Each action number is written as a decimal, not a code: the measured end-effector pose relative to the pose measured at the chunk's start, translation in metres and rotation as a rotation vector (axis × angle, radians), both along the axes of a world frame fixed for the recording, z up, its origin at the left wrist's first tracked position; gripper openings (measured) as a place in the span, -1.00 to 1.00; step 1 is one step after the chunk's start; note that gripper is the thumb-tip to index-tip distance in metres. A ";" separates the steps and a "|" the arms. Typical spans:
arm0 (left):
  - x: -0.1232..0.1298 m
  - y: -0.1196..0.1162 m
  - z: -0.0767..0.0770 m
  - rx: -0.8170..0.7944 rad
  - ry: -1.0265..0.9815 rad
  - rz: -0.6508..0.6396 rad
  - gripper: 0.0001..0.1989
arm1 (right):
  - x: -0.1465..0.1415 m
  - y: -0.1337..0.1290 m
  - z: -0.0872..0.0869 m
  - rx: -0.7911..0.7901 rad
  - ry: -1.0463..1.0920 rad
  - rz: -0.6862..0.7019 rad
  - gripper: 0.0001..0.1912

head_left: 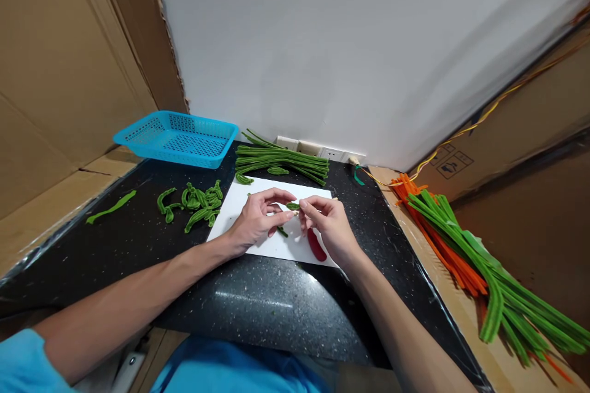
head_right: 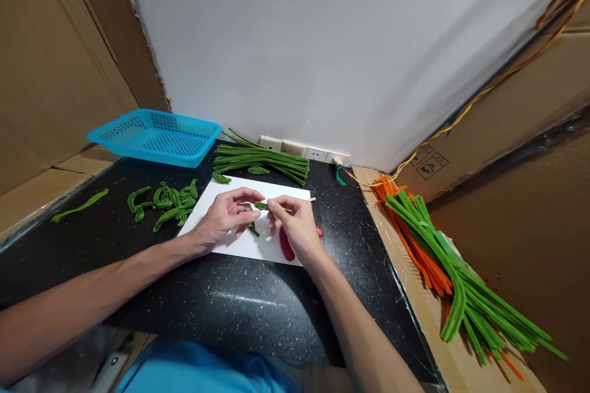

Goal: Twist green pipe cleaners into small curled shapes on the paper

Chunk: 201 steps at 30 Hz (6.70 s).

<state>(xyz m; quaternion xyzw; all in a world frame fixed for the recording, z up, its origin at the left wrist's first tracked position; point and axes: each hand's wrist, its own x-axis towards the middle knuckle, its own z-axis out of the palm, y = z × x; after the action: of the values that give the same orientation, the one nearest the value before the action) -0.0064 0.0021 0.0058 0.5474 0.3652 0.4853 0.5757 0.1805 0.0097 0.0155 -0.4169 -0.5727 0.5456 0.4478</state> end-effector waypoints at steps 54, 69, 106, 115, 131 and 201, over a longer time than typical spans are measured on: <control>0.001 0.003 -0.004 -0.237 -0.180 -0.031 -0.52 | -0.006 0.000 -0.006 -0.280 0.293 0.101 -0.57; 0.000 -0.002 -0.002 0.138 0.236 0.143 -0.68 | -0.004 0.000 -0.008 -0.064 0.026 0.014 -0.53; -0.008 0.001 0.008 0.285 0.384 0.045 -0.65 | 0.011 -0.007 -0.009 0.726 -0.751 -0.077 -0.67; -0.076 0.034 0.023 0.698 0.627 0.789 -0.63 | 0.018 -0.001 -0.008 0.773 -0.871 -0.005 -0.66; -0.091 0.036 0.026 0.579 1.061 1.034 -0.90 | 0.014 -0.001 -0.005 0.752 -0.961 0.187 -0.87; -0.013 0.002 -0.015 0.349 0.263 0.132 -0.79 | 0.054 0.002 -0.013 0.730 -0.456 -0.340 -0.73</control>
<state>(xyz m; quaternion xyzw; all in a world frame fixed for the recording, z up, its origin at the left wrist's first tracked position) -0.0191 0.0044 -0.0095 0.6722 0.3825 0.5022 0.3868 0.2345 0.0118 0.0024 -0.4291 -0.7348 0.1214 0.5111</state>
